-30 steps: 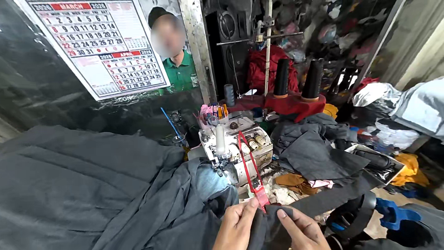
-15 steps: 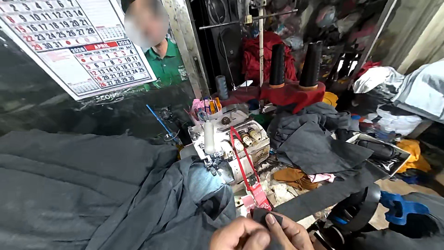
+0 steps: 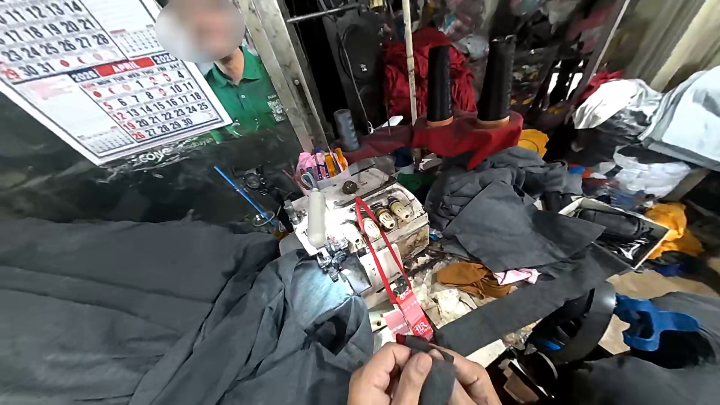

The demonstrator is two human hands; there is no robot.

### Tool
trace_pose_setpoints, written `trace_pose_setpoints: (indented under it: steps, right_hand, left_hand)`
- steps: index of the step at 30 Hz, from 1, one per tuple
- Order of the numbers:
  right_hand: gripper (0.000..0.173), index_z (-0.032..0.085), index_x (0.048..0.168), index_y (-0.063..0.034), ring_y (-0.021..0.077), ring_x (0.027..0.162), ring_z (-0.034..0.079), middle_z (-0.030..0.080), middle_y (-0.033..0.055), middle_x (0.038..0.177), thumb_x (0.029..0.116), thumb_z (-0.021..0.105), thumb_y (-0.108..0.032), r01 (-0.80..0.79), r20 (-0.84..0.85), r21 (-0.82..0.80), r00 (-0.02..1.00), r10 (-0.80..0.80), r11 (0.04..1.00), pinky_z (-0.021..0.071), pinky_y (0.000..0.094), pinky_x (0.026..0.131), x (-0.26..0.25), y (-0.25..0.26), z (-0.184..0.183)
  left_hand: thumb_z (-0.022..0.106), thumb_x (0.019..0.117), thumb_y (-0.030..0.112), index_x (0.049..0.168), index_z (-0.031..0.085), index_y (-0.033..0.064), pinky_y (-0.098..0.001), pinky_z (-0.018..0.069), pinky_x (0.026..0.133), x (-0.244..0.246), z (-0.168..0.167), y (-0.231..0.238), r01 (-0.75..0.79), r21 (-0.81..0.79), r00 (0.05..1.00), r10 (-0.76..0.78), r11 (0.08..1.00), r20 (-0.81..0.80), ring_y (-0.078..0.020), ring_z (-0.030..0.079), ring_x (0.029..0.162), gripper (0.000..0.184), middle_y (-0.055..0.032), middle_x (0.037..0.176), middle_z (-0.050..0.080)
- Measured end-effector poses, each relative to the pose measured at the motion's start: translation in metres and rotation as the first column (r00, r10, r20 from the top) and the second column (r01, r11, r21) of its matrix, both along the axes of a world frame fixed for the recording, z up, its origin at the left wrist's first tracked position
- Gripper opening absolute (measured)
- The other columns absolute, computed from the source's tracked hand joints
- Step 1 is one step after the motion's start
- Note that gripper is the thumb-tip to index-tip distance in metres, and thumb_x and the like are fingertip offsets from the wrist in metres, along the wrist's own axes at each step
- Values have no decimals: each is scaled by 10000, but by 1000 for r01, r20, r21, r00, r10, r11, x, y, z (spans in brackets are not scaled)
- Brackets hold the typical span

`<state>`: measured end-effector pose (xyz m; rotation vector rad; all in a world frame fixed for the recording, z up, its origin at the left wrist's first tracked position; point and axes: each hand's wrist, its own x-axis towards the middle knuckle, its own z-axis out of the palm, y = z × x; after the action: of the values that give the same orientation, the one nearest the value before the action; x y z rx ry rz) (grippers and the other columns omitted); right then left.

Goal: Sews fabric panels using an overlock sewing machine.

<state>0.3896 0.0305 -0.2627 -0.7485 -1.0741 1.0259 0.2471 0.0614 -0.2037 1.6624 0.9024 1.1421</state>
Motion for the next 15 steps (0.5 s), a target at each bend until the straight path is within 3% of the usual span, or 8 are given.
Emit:
trace_pose_setpoints:
  steps: [3, 9, 12, 15]
  right_hand:
    - [305, 724, 1107, 11, 78, 946, 701, 752, 41, 1034, 1087, 428, -60, -6, 20, -13, 1000, 6, 1000, 593, 301, 871, 1, -2, 3]
    - [371, 724, 1130, -44, 62, 1014, 684, 745, -1, 1087, 1122, 373, -165, -61, 63, -38, 996, 63, 997, 573, 308, 916, 3, -8, 9]
    - [414, 708, 1190, -39, 98, 1081, 682, 742, 26, 1133, 1134, 342, -223, -86, 68, -21, 994, 87, 996, 562, 354, 978, 3, -11, 8]
    - [419, 674, 1296, -67, 93, 1157, 649, 710, 16, 1249, 1100, 460, -370, -120, 157, 46, 981, 111, 992, 538, 344, 1012, 0, -12, 7]
  left_hand:
    - [676, 990, 120, 904, 686, -6, -247, 550, 567, 4, -5, 0, -123, -1, 992, 123, 992, -29, -92, 637, 623, 153, -33, 736, 676]
    - [675, 990, 123, 878, 660, 23, -249, 523, 551, -2, -8, -1, -122, 18, 992, 123, 992, -40, -90, 597, 598, 152, -22, 701, 632]
    - [670, 995, 134, 883, 660, 24, -245, 518, 541, -6, -5, -3, -124, 10, 992, 125, 992, -31, -91, 595, 592, 157, -24, 698, 631]
    - [682, 995, 164, 888, 660, 32, -262, 538, 545, -13, -3, -4, -106, -2, 994, 106, 994, -38, -101, 613, 595, 171, -23, 699, 645]
